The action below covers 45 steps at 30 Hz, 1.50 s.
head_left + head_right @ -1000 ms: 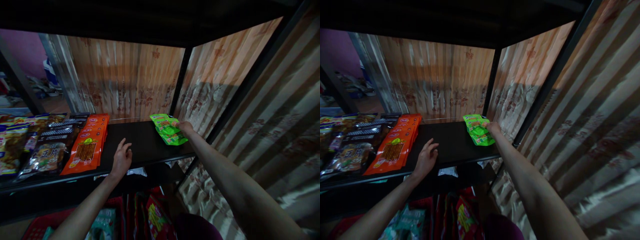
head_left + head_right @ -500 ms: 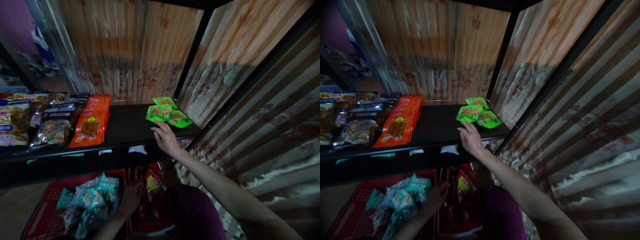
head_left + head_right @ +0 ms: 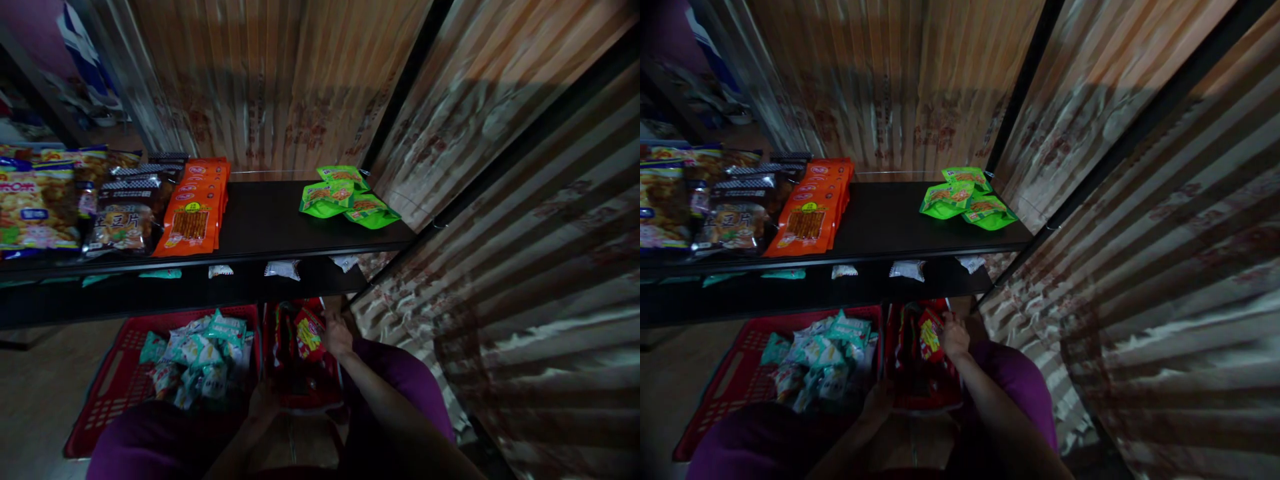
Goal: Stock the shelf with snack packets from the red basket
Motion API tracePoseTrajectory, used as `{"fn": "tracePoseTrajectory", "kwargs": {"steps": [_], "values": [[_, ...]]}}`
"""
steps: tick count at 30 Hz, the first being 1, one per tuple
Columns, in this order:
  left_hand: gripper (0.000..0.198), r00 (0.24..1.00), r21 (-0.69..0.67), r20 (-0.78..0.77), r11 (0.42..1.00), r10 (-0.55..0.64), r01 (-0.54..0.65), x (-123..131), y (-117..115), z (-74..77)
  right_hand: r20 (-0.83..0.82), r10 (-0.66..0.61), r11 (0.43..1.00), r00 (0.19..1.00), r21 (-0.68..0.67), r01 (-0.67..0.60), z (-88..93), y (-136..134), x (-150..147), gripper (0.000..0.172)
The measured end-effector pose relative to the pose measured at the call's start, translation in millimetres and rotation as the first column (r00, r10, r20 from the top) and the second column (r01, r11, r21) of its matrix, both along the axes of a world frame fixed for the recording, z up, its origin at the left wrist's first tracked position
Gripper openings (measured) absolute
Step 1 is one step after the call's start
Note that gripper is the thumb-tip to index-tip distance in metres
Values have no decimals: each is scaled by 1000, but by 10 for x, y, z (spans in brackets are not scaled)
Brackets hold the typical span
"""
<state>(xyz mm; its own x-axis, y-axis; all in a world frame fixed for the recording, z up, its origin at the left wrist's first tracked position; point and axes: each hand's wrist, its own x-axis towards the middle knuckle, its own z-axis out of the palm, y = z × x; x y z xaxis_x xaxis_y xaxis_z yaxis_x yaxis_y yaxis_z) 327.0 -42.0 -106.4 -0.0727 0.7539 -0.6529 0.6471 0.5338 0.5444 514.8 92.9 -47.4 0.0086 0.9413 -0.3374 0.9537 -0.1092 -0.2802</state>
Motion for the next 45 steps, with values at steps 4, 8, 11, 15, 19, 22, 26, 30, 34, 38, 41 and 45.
{"fn": "tracePoseTrajectory", "kwargs": {"steps": [4, 8, 11, 15, 19, 22, 26, 30, 34, 38, 41, 45], "values": [[26, 998, -1, 34, 998, 55, -55, 151, -88, 11, -115, 2, 984, 993, -174, -22, -168, 48, -11, 29], [31, 991, 79, 77, 990, 109, -115, 165, -19, 71, -195, 115, 982, 974, -124, -141, -41, 28, -98, 23], [32, 970, 248, 114, 940, 213, -235, 12, 197, 219, -358, 233, 966, 904, -24, -258, 321, 89, -26, 18], [48, 910, 562, 356, 730, 211, -389, -220, 667, 705, -780, 212, 920, 589, -44, -390, 1060, 235, 163, 31], [57, 699, 408, 715, 814, -3, -414, -293, 1012, 1352, -919, 22, 887, 393, -163, -432, 1771, 393, 166, 39], [48, 505, 205, 863, 927, -20, -314, -262, 1021, 1614, -932, 21, 886, 361, -150, -439, 2082, 538, 49, 36], [39, 343, 61, 936, 927, 75, -371, -212, 857, 1642, -928, 44, 895, 371, -128, -426, 2196, 721, -121, 33], [35, 334, 45, 931, 863, 146, -503, -209, 768, 1721, -951, -21, 936, 310, -128, -328, 2158, 830, -238, 33], [38, 401, 78, 878, 750, 261, -657, -253, 794, 1918, -972, -104, 975, 211, -142, -173, 2107, 880, -292, 42], [40, 418, 107, 840, 650, 345, -752, -307, 826, 1975, -979, -195, 976, 66, -200, -85, 2020, 850, -303, 54], [42, 401, 117, 848, 616, 347, -779, -330, 852, 1922, -973, -223, 967, 53, -228, -110, 1902, 757, -318, 48], [40, 372, 126, 861, 564, 346, -816, -326, 910, 1914, -977, -207, 960, 54, -213, -181, 1721, 567, -378, 43]]}}
